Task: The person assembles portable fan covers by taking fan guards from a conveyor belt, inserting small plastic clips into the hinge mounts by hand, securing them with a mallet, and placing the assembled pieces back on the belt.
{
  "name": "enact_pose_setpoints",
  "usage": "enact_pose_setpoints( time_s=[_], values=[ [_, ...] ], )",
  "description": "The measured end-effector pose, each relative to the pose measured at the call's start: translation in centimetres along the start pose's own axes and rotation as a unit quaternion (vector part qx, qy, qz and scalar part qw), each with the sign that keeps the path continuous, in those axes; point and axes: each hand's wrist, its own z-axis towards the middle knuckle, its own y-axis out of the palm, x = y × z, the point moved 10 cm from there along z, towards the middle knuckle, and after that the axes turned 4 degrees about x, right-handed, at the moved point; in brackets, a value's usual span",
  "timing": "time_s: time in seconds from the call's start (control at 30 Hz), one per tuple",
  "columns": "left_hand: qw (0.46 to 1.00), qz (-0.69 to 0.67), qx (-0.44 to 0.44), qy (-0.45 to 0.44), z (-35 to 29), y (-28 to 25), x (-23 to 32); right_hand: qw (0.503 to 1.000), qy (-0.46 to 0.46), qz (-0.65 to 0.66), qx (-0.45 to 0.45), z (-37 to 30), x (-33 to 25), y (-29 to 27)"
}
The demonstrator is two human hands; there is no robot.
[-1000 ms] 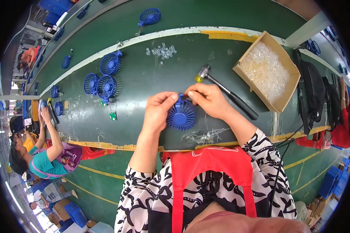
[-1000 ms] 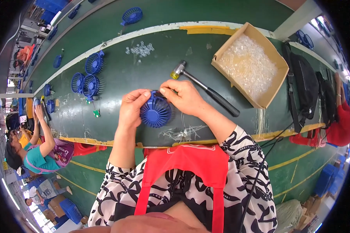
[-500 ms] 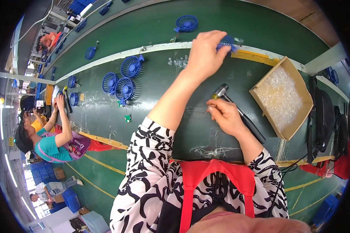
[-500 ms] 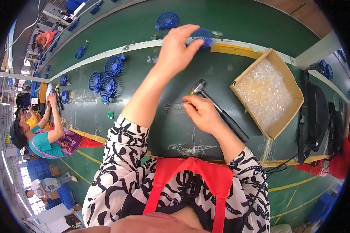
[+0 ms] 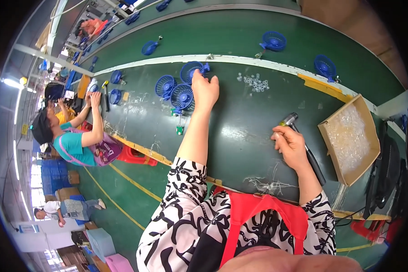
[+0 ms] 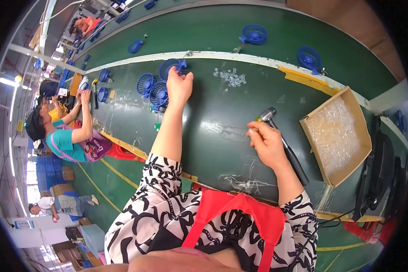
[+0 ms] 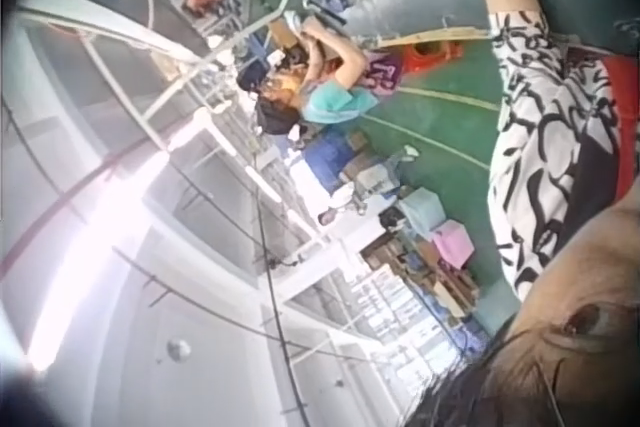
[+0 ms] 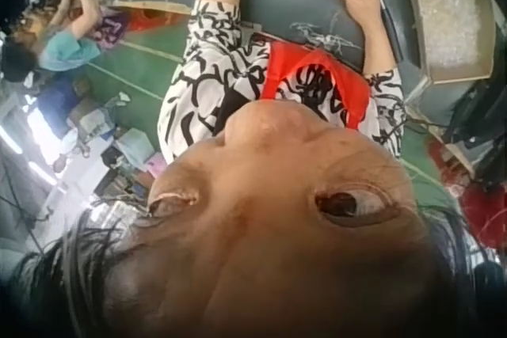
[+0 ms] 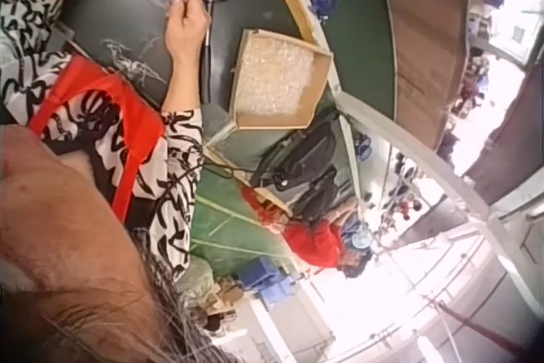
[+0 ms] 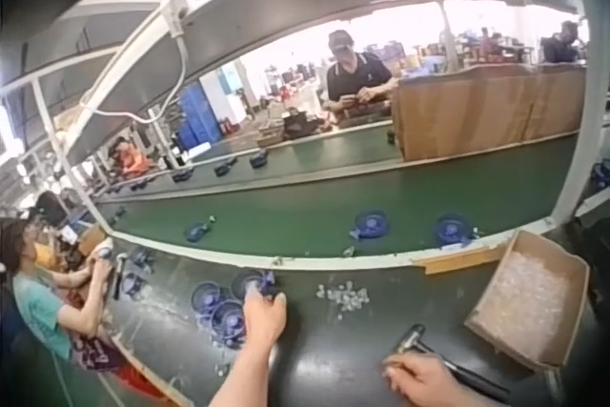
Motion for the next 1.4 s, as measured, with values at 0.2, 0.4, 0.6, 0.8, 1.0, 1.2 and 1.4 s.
enact_pose_setpoints(
  time_s=[0.2,0.4,0.6,0.8,1.0,1.2,1.4],
  values=[
    [0.990,-0.112,0.021,0.082,-3.2,-2.1,3.2,0.997,0.031,0.060,0.022,-0.1,1.1,-0.5],
    [0.958,-0.187,-0.060,0.210,-11.5,-4.8,8.9,0.995,0.022,0.094,0.031,-0.4,1.1,-1.3],
    [0.944,-0.146,-0.118,0.272,-18.7,-5.8,9.6,0.997,0.030,0.070,0.031,0.3,1.0,-1.1],
    [0.926,-0.162,-0.137,0.311,-21.0,-5.6,10.1,0.995,0.056,0.065,0.052,0.2,0.8,-0.9],
    [0.937,-0.157,-0.186,0.250,-21.9,-3.5,8.2,0.997,0.068,-0.011,-0.038,-4.0,0.5,2.1],
    [0.935,-0.034,-0.185,0.299,-22.7,-4.9,10.5,0.968,0.036,-0.249,-0.022,-5.1,-2.2,2.8],
    [0.913,-0.111,-0.225,0.322,-23.2,-3.2,9.5,0.954,-0.002,-0.297,-0.046,-5.1,-2.5,3.6]
  ],
)
